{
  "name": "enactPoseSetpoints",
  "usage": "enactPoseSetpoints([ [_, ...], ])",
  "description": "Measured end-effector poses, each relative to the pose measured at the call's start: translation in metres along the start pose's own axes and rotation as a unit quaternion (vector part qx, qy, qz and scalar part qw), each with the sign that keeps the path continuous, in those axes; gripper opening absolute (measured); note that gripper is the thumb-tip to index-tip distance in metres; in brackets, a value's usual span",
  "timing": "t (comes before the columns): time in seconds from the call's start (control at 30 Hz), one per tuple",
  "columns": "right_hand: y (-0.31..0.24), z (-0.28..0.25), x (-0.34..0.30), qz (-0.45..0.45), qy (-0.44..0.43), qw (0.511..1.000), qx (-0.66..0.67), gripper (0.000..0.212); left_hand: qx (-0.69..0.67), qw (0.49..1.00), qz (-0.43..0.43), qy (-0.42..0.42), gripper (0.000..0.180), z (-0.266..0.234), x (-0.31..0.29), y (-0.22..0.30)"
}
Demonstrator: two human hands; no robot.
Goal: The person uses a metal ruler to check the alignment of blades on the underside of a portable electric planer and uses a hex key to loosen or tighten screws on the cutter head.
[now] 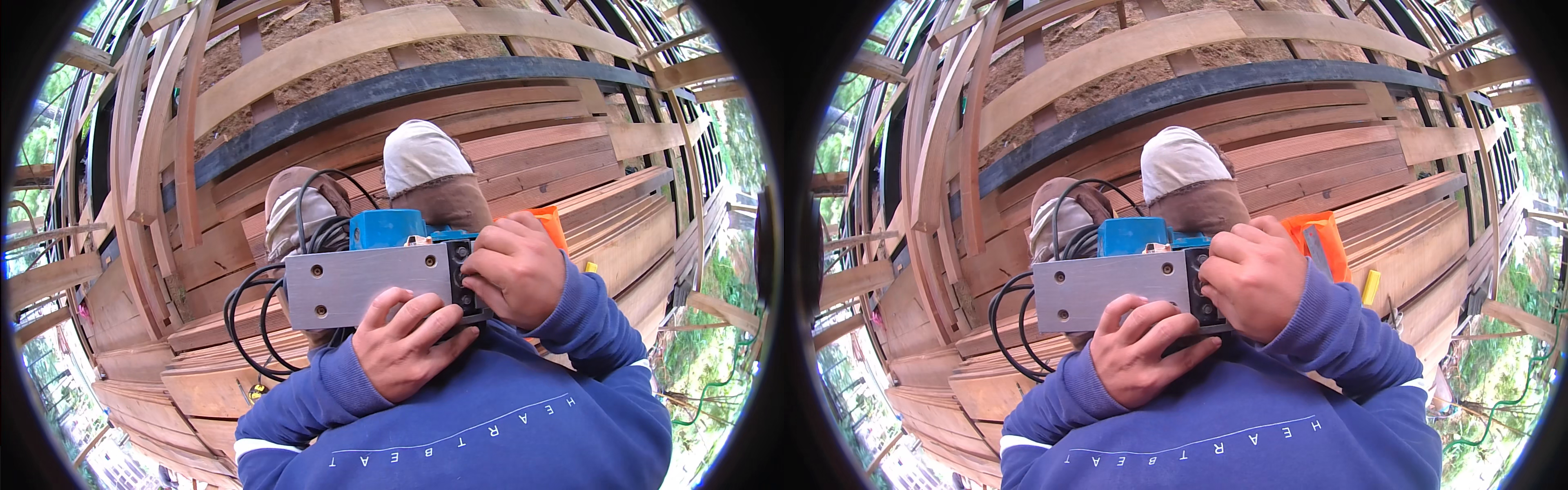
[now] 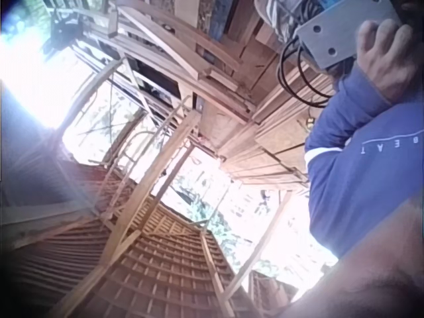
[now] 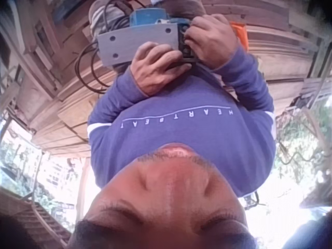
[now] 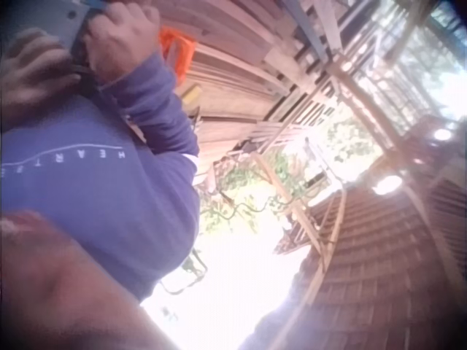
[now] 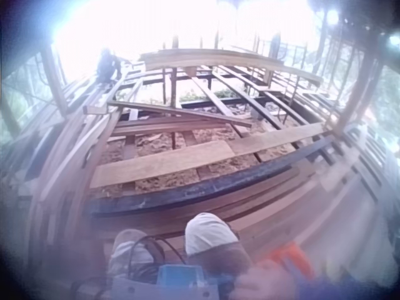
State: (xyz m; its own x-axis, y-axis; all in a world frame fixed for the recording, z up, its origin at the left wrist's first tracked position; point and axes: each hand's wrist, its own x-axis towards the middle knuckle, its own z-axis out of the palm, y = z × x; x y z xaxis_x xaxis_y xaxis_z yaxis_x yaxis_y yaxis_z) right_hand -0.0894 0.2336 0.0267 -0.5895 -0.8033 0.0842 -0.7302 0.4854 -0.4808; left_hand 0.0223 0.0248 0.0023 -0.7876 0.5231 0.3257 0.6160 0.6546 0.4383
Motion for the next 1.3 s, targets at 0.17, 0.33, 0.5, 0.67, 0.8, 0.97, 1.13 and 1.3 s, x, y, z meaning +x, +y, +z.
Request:
enactPoseSetpoints([
  [0.17, 0.002, 0.003, -0.001, -0.019, 0.004, 1.000, 0.006, 0.012, 0.001, 1.000, -0.005, -0.003, 0.042, 0.000, -0.001, 0.001],
  [0.33, 0.000, 0.003, -0.002, -0.007, -0.002, 1.000, -0.014, 0.013, 0.002, 1.000, -0.003, -0.003, 0.041, 0.000, 0.000, 0.001],
  [0.5, 0.004, 0.004, -0.004, -0.005, 0.008, 1.000, 0.007, 0.013, -0.002, 1.000, -0.005, -0.003, 0.041, 0.000, 0.002, 0.001],
  [0.67, -0.002, 0.008, -0.006, -0.004, 0.007, 1.000, -0.015, 0.014, 0.002, 1.000, -0.008, -0.007, 0.041, 0.000, -0.001, 0.002],
  [0.8, -0.010, 0.007, -0.009, 0.001, 0.031, 0.999, 0.023, 0.017, 0.003, 1.000, -0.005, -0.010, 0.041, -0.004, -0.003, 0.000],
  [0.97, -0.014, 0.011, -0.026, -0.014, 0.034, 0.999, 0.035, 0.015, 0.005, 1.000, 0.028, -0.008, 0.042, -0.009, 0.002, -0.002],
  [1.13, -0.014, 0.033, -0.027, -0.047, 0.043, 0.998, -0.025, 0.013, 0.039, 0.998, 0.052, 0.001, 0.044, -0.005, -0.008, -0.003],
  [1.3, -0.004, 0.029, -0.039, 0.012, 0.045, 0.995, -0.093, 0.013, 0.020, 0.994, 0.106, 0.020, 0.038, 0.013, 0.017, -0.007],
])
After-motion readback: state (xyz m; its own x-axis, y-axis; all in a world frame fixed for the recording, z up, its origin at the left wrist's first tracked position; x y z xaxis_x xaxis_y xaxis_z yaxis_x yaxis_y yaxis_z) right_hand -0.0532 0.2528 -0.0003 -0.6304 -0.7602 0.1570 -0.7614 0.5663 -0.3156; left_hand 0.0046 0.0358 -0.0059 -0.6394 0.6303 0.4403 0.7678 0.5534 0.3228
